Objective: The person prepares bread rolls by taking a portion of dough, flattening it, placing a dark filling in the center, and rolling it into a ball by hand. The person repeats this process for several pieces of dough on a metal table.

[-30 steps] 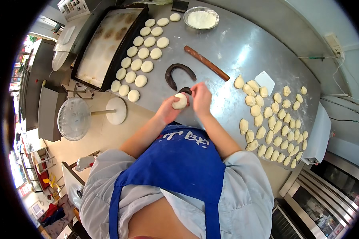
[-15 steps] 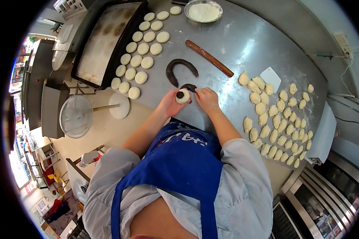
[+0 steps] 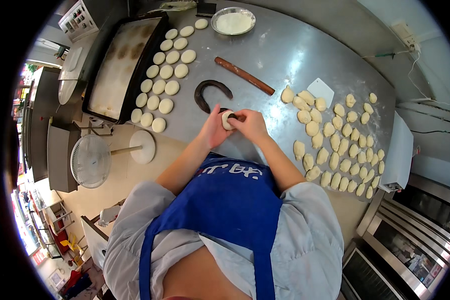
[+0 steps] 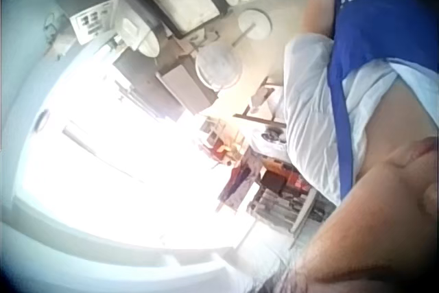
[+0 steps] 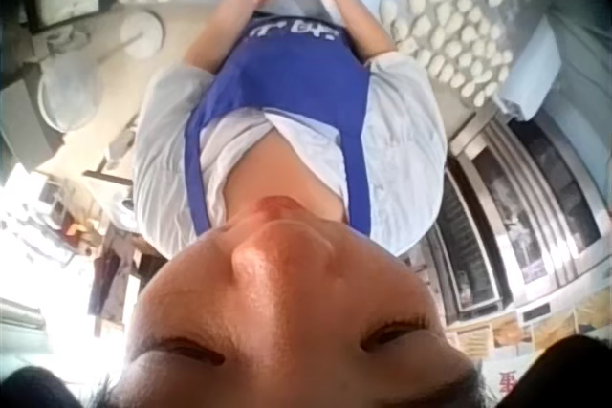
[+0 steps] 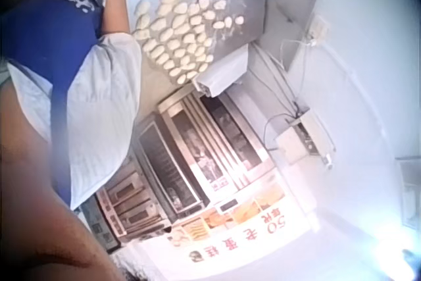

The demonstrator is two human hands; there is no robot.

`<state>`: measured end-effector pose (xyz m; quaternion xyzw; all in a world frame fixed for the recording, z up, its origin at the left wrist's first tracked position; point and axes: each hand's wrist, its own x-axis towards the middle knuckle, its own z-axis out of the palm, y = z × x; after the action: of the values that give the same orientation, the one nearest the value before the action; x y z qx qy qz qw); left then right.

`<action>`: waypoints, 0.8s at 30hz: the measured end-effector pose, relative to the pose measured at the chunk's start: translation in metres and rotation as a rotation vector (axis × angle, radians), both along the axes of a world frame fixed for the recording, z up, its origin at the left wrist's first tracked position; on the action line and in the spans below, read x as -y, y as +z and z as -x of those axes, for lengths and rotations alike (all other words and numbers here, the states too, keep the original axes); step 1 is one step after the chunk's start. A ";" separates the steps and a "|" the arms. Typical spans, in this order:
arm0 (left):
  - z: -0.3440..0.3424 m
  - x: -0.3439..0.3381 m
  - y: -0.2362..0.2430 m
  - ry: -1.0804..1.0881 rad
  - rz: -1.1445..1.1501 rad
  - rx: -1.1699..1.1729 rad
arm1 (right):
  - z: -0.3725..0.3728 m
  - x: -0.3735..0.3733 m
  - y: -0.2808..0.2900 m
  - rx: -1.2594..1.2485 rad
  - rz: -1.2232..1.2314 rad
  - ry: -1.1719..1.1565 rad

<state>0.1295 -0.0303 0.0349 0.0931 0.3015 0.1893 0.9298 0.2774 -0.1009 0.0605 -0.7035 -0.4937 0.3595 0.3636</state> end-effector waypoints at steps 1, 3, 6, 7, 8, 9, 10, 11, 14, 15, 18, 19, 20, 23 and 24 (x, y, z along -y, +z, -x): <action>0.004 0.000 0.008 0.013 0.043 -0.054 | -0.003 0.001 0.004 -0.261 0.021 -0.039; 0.013 0.001 0.021 0.082 0.021 -0.043 | -0.011 0.003 0.011 -0.712 0.047 -0.138; 0.028 0.005 0.029 0.205 0.025 -0.077 | -0.018 0.003 0.015 -1.339 0.089 -0.274; 0.034 0.006 0.030 0.173 0.018 -0.080 | -0.018 0.002 0.015 -1.428 0.150 -0.354; 0.039 0.007 0.031 0.137 0.008 -0.054 | -0.017 0.001 0.016 -1.475 0.215 -0.504; 0.043 0.007 0.032 0.146 0.015 -0.085 | -0.013 -0.003 0.016 -1.471 0.265 -0.421; 0.046 0.008 0.034 0.096 0.043 0.088 | -0.010 -0.005 0.017 -1.490 0.314 -0.428; 0.049 0.008 0.037 0.059 0.068 0.172 | -0.006 -0.007 0.019 -1.468 0.296 -0.273; 0.052 0.011 0.049 0.072 0.098 0.121 | 0.005 -0.009 0.030 -1.488 0.229 -0.025; 0.052 0.013 0.054 0.069 0.083 0.210 | 0.009 -0.010 0.033 -1.512 0.204 -0.092; 0.055 0.018 0.068 0.136 -0.004 0.005 | 0.017 -0.008 0.042 -1.365 0.237 -0.450; 0.057 0.019 0.072 0.139 -0.049 -0.024 | 0.017 -0.007 0.043 -1.282 0.198 -0.425; 0.058 0.020 0.074 0.146 -0.099 -0.040 | 0.018 -0.006 0.044 -1.218 0.149 -0.374; 0.062 0.024 0.079 0.124 -0.128 -0.067 | 0.014 -0.006 0.043 -1.402 0.129 -0.339; 0.062 0.025 0.080 0.117 -0.135 -0.041 | 0.014 -0.006 0.043 -1.450 0.105 -0.392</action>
<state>0.0675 -0.0552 0.1147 0.1416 0.3121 0.2613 0.9023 0.2633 -0.0952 0.1037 -0.3819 0.0213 0.6843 0.6208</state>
